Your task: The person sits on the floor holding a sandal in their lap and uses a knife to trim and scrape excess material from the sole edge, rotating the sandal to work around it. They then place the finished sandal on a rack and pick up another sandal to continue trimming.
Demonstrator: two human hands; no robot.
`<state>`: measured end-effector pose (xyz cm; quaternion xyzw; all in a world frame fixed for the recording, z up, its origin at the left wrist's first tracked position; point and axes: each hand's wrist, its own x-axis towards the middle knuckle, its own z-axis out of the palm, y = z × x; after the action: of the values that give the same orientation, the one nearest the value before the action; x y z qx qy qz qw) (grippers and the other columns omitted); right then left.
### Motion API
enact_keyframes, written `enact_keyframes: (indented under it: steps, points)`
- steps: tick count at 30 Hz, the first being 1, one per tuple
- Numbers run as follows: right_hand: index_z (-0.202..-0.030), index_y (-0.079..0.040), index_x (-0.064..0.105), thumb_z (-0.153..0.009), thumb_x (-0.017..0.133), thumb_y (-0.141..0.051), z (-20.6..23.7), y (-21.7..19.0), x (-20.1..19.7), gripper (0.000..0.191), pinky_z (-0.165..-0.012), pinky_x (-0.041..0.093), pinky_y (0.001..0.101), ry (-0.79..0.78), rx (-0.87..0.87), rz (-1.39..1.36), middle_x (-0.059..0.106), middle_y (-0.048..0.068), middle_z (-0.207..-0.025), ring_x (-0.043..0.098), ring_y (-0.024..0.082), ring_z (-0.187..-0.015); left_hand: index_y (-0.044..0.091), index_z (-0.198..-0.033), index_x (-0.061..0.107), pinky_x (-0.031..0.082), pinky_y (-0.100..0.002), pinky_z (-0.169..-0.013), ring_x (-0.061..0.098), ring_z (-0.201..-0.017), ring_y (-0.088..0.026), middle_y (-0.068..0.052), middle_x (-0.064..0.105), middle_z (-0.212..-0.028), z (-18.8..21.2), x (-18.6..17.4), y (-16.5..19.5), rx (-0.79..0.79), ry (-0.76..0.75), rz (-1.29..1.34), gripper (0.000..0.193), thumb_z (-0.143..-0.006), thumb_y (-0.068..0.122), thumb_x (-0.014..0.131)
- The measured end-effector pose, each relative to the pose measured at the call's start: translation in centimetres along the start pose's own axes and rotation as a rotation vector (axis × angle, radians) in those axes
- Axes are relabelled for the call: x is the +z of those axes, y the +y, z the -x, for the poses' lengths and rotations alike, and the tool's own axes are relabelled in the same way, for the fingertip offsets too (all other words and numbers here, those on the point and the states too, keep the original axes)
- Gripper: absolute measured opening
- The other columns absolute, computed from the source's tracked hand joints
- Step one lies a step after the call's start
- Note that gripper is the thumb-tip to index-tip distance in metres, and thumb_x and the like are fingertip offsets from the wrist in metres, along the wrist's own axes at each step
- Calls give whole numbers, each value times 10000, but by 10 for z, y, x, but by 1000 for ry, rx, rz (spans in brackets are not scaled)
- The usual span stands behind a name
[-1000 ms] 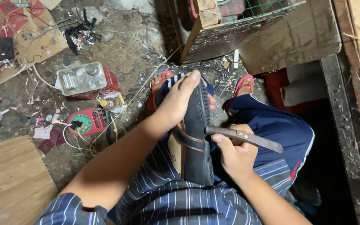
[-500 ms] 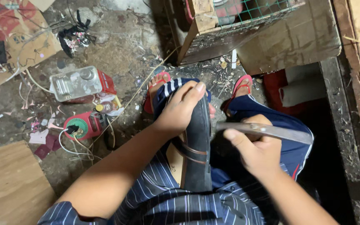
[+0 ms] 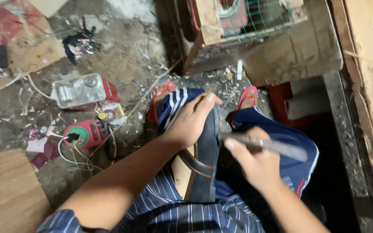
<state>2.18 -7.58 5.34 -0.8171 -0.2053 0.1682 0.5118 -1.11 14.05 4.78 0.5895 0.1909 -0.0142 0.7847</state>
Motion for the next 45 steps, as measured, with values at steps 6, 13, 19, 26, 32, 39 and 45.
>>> enact_keyframes:
  steps: [6, 13, 19, 26, 32, 39, 45]
  points:
    - [-836, -44, 588, -833, 812, -138, 13, -2, 10, 243, -479, 393, 224, 144, 139, -248, 604, -6, -641, 509, 41, -536, 14, -1012, 676, 528, -303, -778, 637, -770, -150, -55, 675, -804, -7, 1, 1, 19, 43, -65, 524, -1094, 396, 327]
    - [-829, -31, 605, -836, 814, -167, -38, -19, 8, 249, -434, 384, 249, 104, 250, -206, 585, -5, -602, 497, 60, -482, 6, -960, 654, 506, -325, -813, 611, -793, -171, -72, 652, -813, -19, -5, -3, 20, 59, -74, 463, -1064, 357, 370]
    - [-851, -43, 641, -853, 818, -177, -66, -29, 18, 222, -473, 358, 239, 84, 160, -136, 581, -23, -638, 470, 46, -527, -3, -961, 640, 493, -332, -837, 597, -819, -189, -97, 647, -834, -23, -11, -11, 113, 59, -130, 455, -1073, 345, 368]
    - [-877, -35, 669, -878, 830, -231, -85, -54, -6, 253, -563, 470, 213, -186, -217, 264, 646, -52, -747, 611, 27, -655, 3, -996, 649, 498, -326, -848, 633, -843, -174, -80, 684, -882, -25, -8, -20, 60, 75, -203, 420, -1068, 327, 392]
    - [-912, -6, 659, -887, 718, -181, -52, -56, -16, 186, -491, 444, 304, -123, 278, -311, 623, 7, -681, 550, 116, -552, 110, -1402, 373, 503, -321, -908, 624, -1025, -140, -54, 653, -1109, 34, -3, 29, -41, -165, -199, 842, -725, 346, 814]
    - [-937, -7, 566, -951, 662, -138, 16, -90, -51, 163, -500, 468, 339, -54, 205, -906, 548, 77, -644, 525, 165, -532, 120, -1428, 369, 490, -420, -975, 627, -1131, -357, -159, 615, -1187, 76, 30, 97, 266, -163, -687, 945, -649, 288, 877]
    - [-916, -52, 529, -877, 772, -14, 48, -119, -36, 249, -567, 436, 237, 251, -370, -161, 573, 52, -761, 523, 103, -630, 64, -1388, 409, 415, -470, -1133, 522, -1314, -421, -195, 540, -1346, 81, 35, 86, 827, -118, -793, 906, -600, 121, 852]
